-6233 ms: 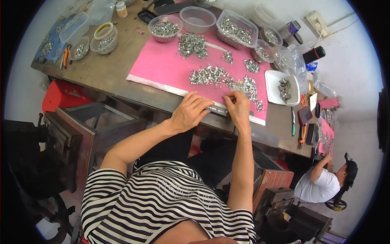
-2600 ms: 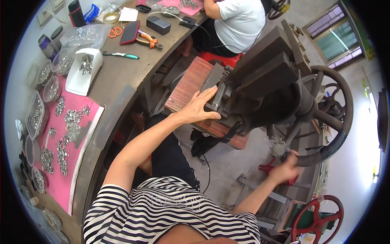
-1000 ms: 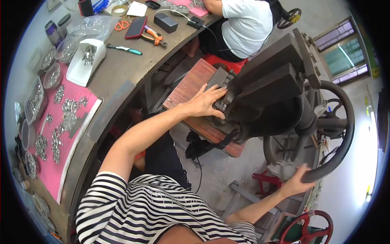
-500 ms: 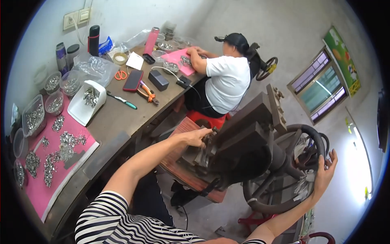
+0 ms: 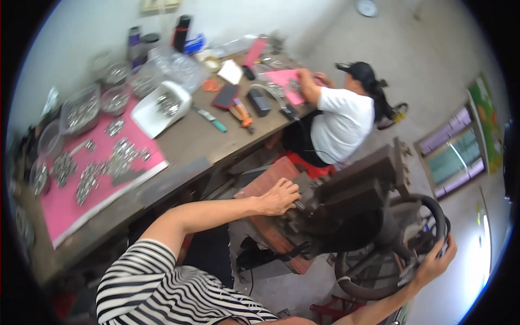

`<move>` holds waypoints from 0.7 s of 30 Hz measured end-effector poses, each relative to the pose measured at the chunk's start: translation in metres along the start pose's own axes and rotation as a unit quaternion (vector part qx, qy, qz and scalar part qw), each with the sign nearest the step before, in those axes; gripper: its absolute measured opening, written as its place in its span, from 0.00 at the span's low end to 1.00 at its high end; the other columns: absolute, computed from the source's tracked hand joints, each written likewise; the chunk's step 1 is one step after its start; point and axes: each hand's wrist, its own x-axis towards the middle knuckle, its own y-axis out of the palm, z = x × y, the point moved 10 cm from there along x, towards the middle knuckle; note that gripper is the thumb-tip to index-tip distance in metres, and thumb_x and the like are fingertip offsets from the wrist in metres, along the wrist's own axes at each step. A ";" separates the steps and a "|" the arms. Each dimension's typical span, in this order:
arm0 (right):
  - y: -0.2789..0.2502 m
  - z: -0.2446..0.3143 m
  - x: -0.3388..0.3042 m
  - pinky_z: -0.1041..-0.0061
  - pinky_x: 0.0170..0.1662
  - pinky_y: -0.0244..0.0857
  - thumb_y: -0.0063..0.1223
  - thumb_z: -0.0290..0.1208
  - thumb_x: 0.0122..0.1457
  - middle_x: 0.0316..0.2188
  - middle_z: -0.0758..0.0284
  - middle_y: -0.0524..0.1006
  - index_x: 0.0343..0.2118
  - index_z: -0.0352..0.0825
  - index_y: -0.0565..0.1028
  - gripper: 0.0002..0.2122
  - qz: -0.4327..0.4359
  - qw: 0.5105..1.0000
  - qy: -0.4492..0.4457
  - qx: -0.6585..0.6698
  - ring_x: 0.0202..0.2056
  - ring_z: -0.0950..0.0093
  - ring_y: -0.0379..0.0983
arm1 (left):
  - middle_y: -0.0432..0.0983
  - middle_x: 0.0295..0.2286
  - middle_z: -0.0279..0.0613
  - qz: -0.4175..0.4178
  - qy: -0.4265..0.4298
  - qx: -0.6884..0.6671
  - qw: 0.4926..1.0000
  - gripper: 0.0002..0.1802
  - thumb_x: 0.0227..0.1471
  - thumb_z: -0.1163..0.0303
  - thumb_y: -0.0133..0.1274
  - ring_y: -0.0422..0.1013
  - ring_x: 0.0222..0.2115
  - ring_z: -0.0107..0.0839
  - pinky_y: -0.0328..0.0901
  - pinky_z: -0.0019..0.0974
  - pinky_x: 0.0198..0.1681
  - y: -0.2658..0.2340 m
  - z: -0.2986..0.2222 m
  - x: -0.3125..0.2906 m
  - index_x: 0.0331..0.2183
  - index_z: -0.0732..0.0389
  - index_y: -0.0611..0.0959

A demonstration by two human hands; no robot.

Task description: Sorting and inspecting small metal star-shaped components on a workbench.

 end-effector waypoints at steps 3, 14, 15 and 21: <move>0.019 0.094 -0.053 0.63 0.51 0.67 0.53 0.16 0.62 0.39 0.56 0.79 0.42 0.25 0.77 0.07 0.068 0.969 -0.111 0.209 0.41 0.59 0.76 | 0.68 0.36 0.41 -0.054 -0.054 0.015 0.997 0.17 0.47 0.66 0.63 0.65 0.43 0.42 0.57 0.47 0.52 -0.054 -0.006 -0.042 0.39 0.59 0.79; 0.117 0.501 -0.271 0.60 0.53 0.64 0.62 0.24 0.57 0.49 0.53 0.74 0.56 0.30 0.71 0.23 0.417 0.583 -0.272 0.642 0.49 0.53 0.72 | 0.73 0.39 0.42 -0.206 -0.345 0.290 0.869 0.17 0.48 0.67 0.61 0.67 0.45 0.43 0.56 0.49 0.55 -0.278 -0.074 -0.282 0.42 0.58 0.80; 0.109 0.520 -0.278 0.60 0.52 0.64 0.58 0.21 0.58 0.47 0.54 0.75 0.54 0.30 0.72 0.20 0.400 0.579 -0.285 0.650 0.49 0.54 0.72 | 0.72 0.39 0.41 -0.209 -0.364 0.318 0.850 0.17 0.48 0.68 0.61 0.67 0.45 0.43 0.56 0.49 0.56 -0.290 -0.083 -0.297 0.41 0.58 0.80; 0.073 0.612 -0.307 0.61 0.49 0.66 0.50 0.17 0.60 0.44 0.55 0.77 0.49 0.32 0.75 0.15 0.387 0.524 -0.289 0.702 0.44 0.53 0.73 | 0.71 0.38 0.41 -0.231 -0.436 0.368 0.788 0.16 0.48 0.71 0.62 0.67 0.44 0.41 0.55 0.46 0.52 -0.343 -0.111 -0.372 0.42 0.60 0.80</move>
